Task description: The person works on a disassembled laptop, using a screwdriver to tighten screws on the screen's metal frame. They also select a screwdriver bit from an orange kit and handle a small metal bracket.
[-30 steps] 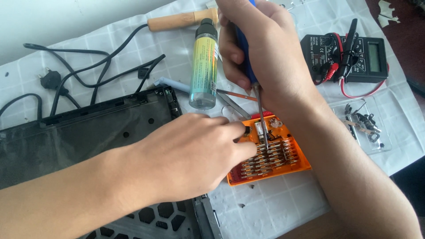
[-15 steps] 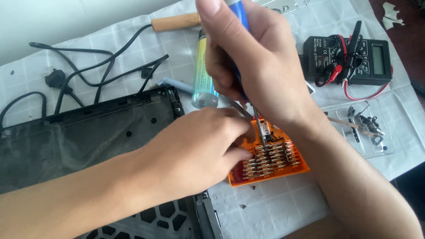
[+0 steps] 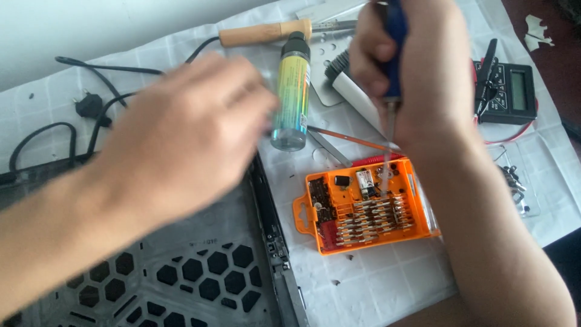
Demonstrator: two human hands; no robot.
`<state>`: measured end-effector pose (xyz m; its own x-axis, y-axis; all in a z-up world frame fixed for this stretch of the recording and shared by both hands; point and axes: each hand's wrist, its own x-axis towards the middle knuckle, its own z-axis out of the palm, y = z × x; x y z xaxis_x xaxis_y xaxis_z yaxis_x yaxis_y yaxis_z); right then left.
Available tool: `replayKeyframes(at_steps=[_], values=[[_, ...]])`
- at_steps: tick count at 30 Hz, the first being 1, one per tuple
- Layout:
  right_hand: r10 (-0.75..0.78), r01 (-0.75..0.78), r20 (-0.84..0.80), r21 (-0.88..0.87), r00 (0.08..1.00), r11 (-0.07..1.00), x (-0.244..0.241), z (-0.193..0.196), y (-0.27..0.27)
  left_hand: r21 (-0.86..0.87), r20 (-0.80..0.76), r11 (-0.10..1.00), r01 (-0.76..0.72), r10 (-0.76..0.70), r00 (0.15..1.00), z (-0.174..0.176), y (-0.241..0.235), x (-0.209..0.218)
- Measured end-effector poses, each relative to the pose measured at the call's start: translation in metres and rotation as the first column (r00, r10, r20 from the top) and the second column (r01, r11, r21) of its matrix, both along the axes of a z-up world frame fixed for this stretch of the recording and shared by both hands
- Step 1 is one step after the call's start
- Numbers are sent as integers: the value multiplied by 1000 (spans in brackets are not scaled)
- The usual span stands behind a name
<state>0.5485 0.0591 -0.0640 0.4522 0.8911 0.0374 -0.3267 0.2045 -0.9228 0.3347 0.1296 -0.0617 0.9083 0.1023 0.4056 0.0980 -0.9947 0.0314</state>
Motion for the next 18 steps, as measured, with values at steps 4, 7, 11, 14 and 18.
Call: replayKeyframes(at_steps=[4,7,11,14,18], values=[[89,-90,-5,-78,996,993,10,14,-7,77,-96,996,46,-38,995,-10,-19,17],[150,-151,-14,-162,989,975,11,21,-7,166,-221,985,39,-2,975,-12,-13,34],[73,-85,-53,-293,996,952,8,21,-2,-387,-387,911,-139,-24,922,19,9,37],[137,-87,101,-393,985,915,-13,31,-3,-439,-602,770,-463,130,788,46,5,39],[338,-40,525,-498,781,866,-28,29,-7,-357,-777,694,-625,150,611,32,4,38]])
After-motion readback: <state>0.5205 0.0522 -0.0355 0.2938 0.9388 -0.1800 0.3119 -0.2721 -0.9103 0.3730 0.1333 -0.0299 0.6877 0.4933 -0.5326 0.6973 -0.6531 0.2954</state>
